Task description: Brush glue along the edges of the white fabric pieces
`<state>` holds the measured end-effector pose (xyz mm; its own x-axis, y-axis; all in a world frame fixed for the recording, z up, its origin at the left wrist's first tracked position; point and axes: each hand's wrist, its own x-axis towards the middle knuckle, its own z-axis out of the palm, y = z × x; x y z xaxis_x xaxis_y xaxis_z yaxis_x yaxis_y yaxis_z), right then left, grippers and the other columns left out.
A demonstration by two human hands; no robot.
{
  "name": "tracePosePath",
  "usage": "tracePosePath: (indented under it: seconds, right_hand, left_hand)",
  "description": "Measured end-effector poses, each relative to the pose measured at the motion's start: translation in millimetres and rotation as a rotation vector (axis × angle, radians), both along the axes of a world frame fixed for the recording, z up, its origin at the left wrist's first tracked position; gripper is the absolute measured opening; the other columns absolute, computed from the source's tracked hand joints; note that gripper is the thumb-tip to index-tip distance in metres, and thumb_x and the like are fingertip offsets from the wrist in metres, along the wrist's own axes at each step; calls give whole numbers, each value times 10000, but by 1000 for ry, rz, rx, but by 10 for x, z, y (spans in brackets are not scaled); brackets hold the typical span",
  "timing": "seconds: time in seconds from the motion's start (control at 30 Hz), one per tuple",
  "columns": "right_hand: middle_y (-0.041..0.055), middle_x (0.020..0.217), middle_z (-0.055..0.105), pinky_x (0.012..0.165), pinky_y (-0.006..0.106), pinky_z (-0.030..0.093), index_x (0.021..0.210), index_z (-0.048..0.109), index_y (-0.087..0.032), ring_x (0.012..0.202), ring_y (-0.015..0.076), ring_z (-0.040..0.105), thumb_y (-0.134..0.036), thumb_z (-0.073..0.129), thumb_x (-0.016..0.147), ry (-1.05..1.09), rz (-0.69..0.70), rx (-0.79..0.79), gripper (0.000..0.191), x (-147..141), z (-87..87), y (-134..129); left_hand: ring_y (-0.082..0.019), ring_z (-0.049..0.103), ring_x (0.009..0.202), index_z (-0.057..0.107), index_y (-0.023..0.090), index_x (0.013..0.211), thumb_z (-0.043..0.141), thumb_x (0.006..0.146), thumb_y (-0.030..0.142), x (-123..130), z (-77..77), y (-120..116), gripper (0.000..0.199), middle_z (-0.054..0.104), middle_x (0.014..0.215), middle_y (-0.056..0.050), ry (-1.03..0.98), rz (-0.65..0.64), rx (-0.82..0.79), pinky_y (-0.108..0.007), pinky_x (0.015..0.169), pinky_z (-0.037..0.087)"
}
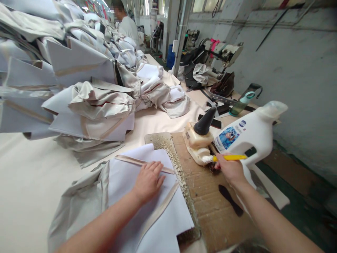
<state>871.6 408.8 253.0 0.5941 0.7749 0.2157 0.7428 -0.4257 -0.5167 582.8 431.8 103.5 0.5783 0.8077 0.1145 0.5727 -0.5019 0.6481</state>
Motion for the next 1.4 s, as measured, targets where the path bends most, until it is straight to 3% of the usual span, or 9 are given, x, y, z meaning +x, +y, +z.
tracePosePath:
  seconds: [0.17,0.27,0.4,0.63,0.8,0.97,1.2,1.3,1.4]
  right_hand:
    - [15,501,593,599,289,454,675,605,-183,547,188,586,-439,539,753,-54,10,17,275,-41,116,-126]
    - [30,735,673,687,298,473,872,644,-184,699,197,621,-452,575,745,-43,207,-44,304,-49,82,-211]
    - [45,938,676,798,326,462,913,650,-195,861,220,616,-456,638,731,52,330,-182,318,0,-7,-411]
    - [16,650,610,650,268,444,660,589,-198,647,166,559,-520,583,793,99,216,-67,348,-55,137,-462]
    - [29,758,665,674,296,485,949,624,-196,708,190,612,-467,576,798,37,227,-18,315,-90,61,-371]
    - [50,942,691,804,312,500,931,675,-219,862,207,641,-353,551,822,-261,532,-167,213,-67,69,-502]
    - [87,878,638,734,378,498,1000,681,-216,825,244,604,-272,515,823,-519,857,-321,249,46,148,-429]
    - [69,864,642,716,360,497,942,695,-256,812,236,609,-332,543,829,-452,888,-404,205,39,143,-433]
    - [61,950,672,817,390,477,943,674,-264,893,256,620,-430,581,794,-316,635,-229,242,36,153,-422]
  left_hand:
    - [-261,260,1364,515,195,1219,421,895,349,-269,73,562,371,404,1431,-78,169,179,155,-514,1076,221]
    - [-319,452,1221,468,186,1250,451,864,441,-357,22,841,463,529,1301,-139,283,240,36,-548,975,328]
    - [-298,628,892,577,193,1031,471,824,512,-377,-57,990,396,672,959,-117,332,199,-53,-398,733,471]
    - [-253,621,887,578,220,980,409,882,419,-387,173,928,279,664,948,-86,311,176,30,-331,713,438]
    - [-282,603,943,577,203,1058,477,867,365,-259,280,912,270,661,1006,-105,294,196,74,-394,779,431]
    - [-271,353,1300,485,232,1251,443,901,319,-120,136,660,363,468,1374,-77,171,119,188,-492,993,315]
    - [-272,323,1328,543,244,1174,450,906,353,66,-131,361,303,498,1342,-56,42,-92,147,-605,1056,200]
    - [-263,291,1349,515,234,1230,438,911,343,70,-178,338,345,472,1369,-67,21,-93,139,-602,1084,145]
    - [-242,250,1371,486,254,1272,390,930,336,63,-163,320,365,441,1404,-55,-18,-90,147,-596,1096,94]
